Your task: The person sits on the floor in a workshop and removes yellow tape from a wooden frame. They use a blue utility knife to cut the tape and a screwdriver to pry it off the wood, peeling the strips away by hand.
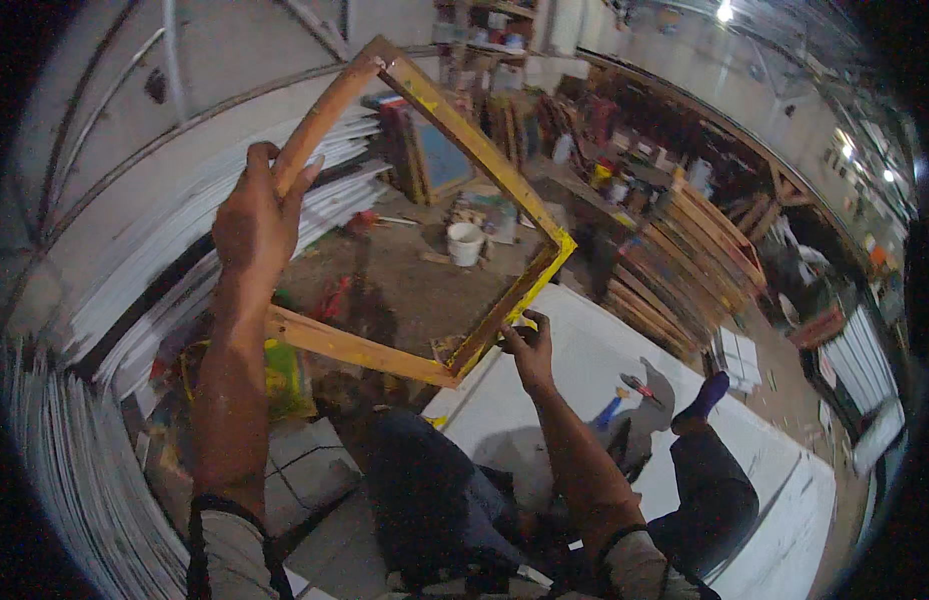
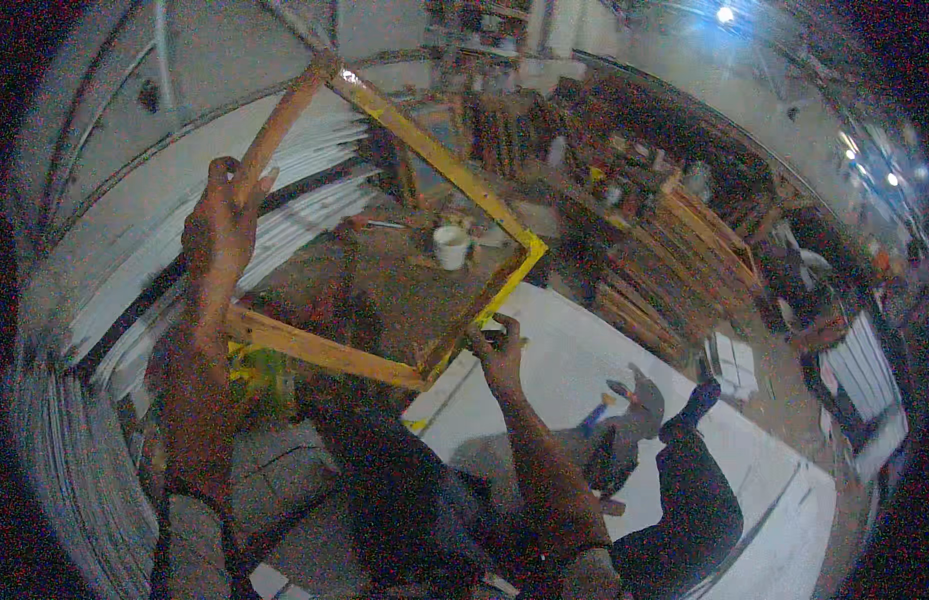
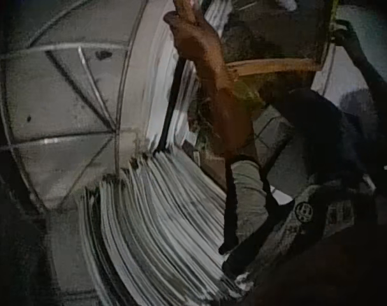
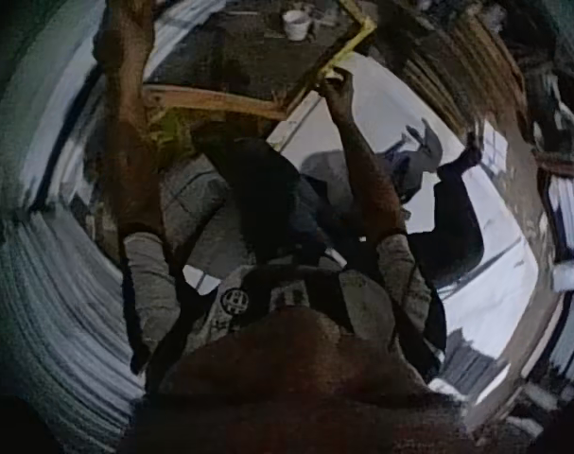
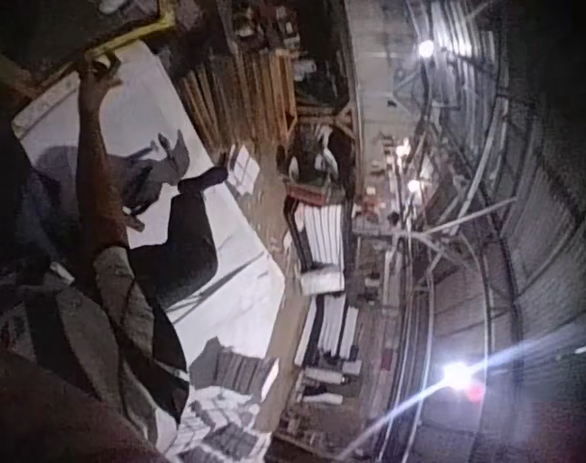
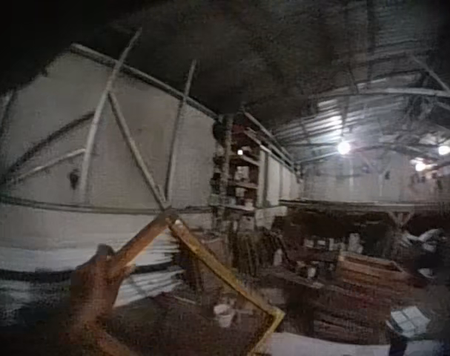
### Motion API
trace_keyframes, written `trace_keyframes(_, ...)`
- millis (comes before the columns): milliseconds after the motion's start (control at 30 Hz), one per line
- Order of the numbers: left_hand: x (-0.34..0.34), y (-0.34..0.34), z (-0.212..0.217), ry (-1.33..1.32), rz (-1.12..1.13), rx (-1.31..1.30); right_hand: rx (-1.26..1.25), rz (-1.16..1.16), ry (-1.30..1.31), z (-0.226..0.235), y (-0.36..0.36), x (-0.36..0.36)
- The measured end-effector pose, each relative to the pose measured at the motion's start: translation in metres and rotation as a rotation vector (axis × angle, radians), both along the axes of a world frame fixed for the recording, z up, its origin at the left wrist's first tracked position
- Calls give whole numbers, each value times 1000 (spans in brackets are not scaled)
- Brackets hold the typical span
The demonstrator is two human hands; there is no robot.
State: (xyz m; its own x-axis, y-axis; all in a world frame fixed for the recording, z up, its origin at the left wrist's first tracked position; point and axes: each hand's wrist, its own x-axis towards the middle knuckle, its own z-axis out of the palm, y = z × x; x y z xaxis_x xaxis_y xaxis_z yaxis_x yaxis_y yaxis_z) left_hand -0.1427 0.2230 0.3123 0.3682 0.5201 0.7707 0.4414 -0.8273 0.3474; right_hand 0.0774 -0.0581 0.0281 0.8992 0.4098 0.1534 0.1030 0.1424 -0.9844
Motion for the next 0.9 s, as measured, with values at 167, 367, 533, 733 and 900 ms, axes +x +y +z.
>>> trace_keyframes(167, 80, -48, -47, 87, -147, 41, -376, -396, -170, -33, -68, 29)
trace_keyframes(367, 127, -107, -84, 387, -583, -221, -536, -560, 45, -128, -141, 44)
trace_keyframes(533, 159, -153, -116, 586, -636, -161, -654, -487, 159, -187, -161, 37)
trace_keyframes(733, 199, -182, -119, 668, -613, -279, -702, -555, 77, -189, -141, 45)
trace_keyframes(900, 216, -192, -125, 635, -589, -166, -702, -637, 185, -186, -118, 64)
